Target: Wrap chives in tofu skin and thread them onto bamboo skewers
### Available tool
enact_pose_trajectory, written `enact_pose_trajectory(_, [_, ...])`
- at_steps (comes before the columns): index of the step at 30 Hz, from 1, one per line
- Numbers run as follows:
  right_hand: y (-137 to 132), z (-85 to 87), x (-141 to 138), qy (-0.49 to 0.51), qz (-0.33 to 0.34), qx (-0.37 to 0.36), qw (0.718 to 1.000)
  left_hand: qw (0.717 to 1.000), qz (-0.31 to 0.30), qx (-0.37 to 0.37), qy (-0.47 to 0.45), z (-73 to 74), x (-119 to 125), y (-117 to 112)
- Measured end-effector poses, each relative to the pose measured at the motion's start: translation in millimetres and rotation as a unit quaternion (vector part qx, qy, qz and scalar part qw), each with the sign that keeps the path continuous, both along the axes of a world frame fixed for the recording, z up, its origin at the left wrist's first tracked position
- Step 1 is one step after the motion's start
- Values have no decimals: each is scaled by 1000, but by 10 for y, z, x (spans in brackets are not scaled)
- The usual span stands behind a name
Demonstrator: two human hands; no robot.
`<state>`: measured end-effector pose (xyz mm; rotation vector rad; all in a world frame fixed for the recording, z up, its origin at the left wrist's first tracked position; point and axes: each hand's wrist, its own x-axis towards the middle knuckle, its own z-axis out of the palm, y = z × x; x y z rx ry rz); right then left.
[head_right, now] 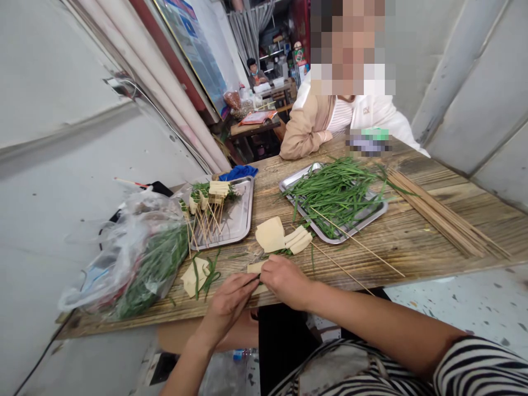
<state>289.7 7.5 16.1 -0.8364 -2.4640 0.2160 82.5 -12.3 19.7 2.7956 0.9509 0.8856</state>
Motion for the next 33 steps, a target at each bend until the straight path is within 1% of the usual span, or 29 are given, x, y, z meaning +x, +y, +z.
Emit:
enact_pose_trajectory(3, [-4,37,35,-61,30,37,997,998,0,-4,63,38,-18,-27])
enact_pose_trajectory(6, [-29,76,58,-96,49,49,993,995,6,-6,98,65,-27,-49])
enact_pose_trajectory(9, [-65,105,53,-119,48,53,990,994,4,4,105,83,-24,-49])
enact_pose_trajectory(14, [-118,106,1,-133,33,82,987,993,6,9,119,117,4,-21])
enact_pose_trajectory(19, [-132,113,-9,-141,16,88,986,994,-4,43,96,111,52,-12])
enact_pose_trajectory(22, [-118,131,15,-137,6,74,988,997,2,52,51,75,81,-12])
enact_pose_trajectory(24, [-100,136,30,-126,4,54,990,999,14,41,24,46,89,-13])
enact_pose_trajectory(26, [-79,131,38,-103,-3,30,994,999,12,32,8,19,85,-17])
enact_pose_trajectory(29, [-52,105,38,-51,-16,-11,999,999,-1,38,-1,-11,64,-25])
enact_pose_trajectory(33, [-16,50,37,28,-27,-63,997,999,17,37,9,-40,61,-37])
